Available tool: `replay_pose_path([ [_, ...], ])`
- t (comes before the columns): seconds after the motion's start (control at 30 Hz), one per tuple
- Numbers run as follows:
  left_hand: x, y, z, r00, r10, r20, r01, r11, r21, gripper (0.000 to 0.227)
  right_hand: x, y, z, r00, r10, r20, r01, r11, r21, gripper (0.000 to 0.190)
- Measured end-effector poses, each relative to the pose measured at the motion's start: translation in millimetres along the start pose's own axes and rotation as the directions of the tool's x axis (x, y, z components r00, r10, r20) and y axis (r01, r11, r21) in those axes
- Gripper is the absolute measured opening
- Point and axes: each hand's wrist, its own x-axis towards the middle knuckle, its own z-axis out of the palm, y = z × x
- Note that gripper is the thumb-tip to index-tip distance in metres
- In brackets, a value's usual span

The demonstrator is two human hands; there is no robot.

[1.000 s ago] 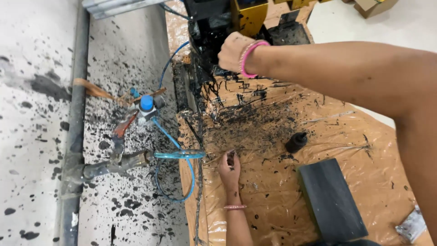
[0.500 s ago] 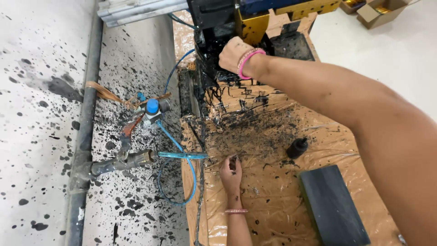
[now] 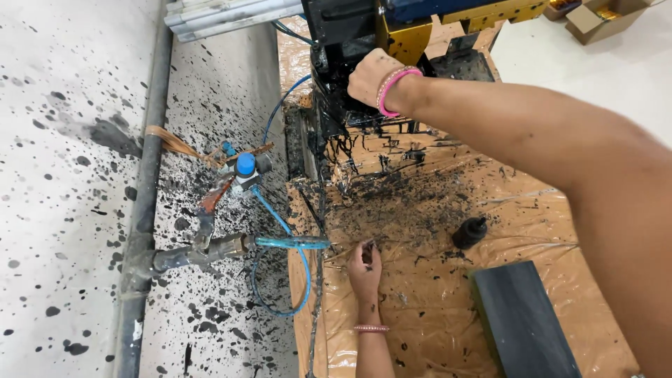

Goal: The person uses a green-handled brush to scrub black residue from the base of a yellow and blue machine. They repeatedly dip the brush into the residue and wipe it against the machine's surface and a plastic sheet on the floor.

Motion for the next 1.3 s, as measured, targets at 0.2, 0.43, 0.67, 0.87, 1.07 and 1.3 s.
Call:
replay_pose_path([
  [0.2, 3.5, -1.8, -1.0, 0.997, -0.074, 0.004, 0.074, 0.996, 0.043, 0.024, 18.1, -19.7, 12.0, 1.000, 0.013, 0.023, -0.013, 1.000, 0.001, 0.016],
  [0.43, 0.1, -6.1, 1.3, 0.997, 0.032, -0.074, -0.030, 0.999, 0.035, 0.025, -36.0, 1.6, -23.0, 0.994, -0.080, 0.077, 0.081, 0.997, -0.008, 0.017],
  [0.67, 3.0, 7.7, -0.2, 1.000, -0.016, 0.006, 0.016, 1.000, -0.017, 0.023, -32.0, -2.1, 7.0, 0.998, 0.022, 0.055, -0.017, 0.995, -0.099, 0.022],
  [0.87, 4.2, 6.5, 1.5, 0.999, -0.047, 0.005, 0.047, 0.999, -0.018, 0.024, -46.6, -8.0, -13.3, 0.997, -0.055, 0.053, 0.060, 0.995, -0.081, 0.019],
  [1.07, 2.4, -6.6, 3.4, 1.000, -0.011, -0.023, 0.011, 1.000, -0.024, 0.026, 0.9, -4.9, 16.8, 0.997, -0.079, 0.027, 0.081, 0.994, -0.076, 0.019],
  [1.3, -1.2, -9.1, 1.0, 1.000, 0.015, -0.026, -0.016, 0.999, -0.032, 0.022, -1.2, -12.9, 2.5, 0.994, -0.080, -0.076, 0.067, 0.985, -0.158, 0.018],
])
